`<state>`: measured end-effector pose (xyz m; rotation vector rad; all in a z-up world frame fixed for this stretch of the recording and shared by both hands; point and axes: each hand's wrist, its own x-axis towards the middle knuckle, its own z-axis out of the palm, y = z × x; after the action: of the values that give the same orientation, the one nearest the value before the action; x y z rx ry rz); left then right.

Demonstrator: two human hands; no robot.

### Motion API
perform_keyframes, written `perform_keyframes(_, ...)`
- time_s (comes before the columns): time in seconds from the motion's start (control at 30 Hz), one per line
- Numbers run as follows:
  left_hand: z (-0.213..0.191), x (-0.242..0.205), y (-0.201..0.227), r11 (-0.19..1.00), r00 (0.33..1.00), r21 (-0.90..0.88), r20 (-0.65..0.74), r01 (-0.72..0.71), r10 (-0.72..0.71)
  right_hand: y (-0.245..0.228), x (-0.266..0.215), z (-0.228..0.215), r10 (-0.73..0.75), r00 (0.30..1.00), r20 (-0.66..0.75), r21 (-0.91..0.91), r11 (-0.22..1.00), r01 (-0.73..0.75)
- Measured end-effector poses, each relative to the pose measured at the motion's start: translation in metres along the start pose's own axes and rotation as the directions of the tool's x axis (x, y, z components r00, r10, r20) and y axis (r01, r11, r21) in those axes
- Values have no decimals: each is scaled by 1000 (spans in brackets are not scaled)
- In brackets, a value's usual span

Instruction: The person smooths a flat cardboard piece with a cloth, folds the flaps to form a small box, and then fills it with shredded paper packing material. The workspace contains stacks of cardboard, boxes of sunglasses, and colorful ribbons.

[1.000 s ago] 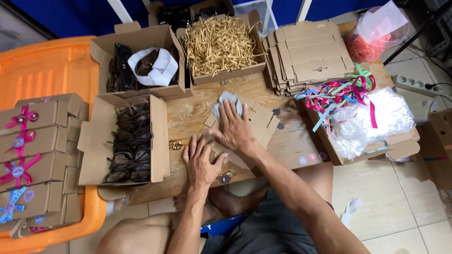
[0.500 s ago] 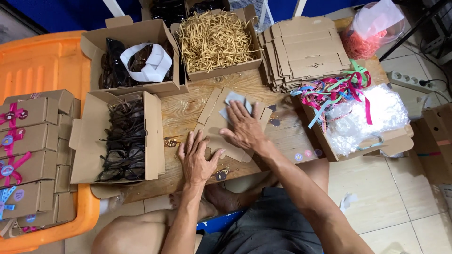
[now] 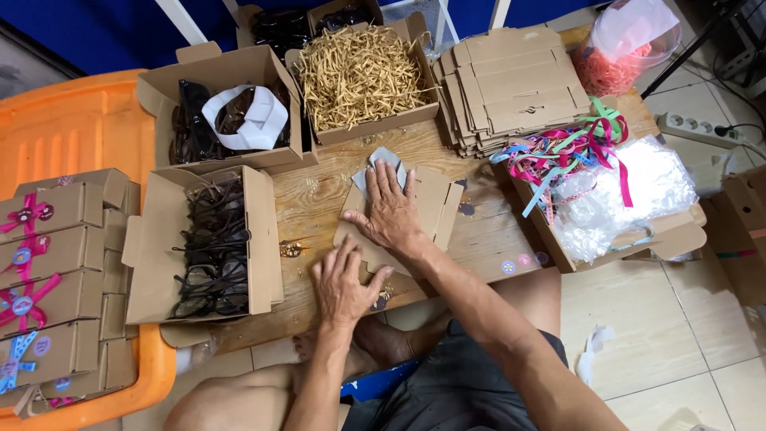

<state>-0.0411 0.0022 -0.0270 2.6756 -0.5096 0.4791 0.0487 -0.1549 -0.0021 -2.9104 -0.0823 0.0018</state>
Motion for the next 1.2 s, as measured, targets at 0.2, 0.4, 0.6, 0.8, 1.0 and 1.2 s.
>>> perform_keyframes(0.2,-14,7,7,988,990,-59,-19,-143,142,20,5,-1,-227,971,70,50,973,224)
perform_keyframes(0.4,-8,5,4,992,996,-104,36,-74,78,21,-17,-30,61,997,38,53,997,-63)
perform_keyframes(0.6,-18,8,7,972,983,-159,34,-173,181,30,-26,-27,75,996,57,47,996,-78)
perform_keyframes(0.8,-17,11,12,968,979,-146,5,-202,205,7,21,-4,-212,977,-36,55,975,214)
perform_keyframes(1.0,-13,8,7,980,987,-140,52,-144,153,-10,27,26,-393,919,-17,111,913,392)
perform_keyframes(1.2,-4,5,-4,980,987,-154,79,-128,141,-21,24,24,-469,883,-19,137,874,467)
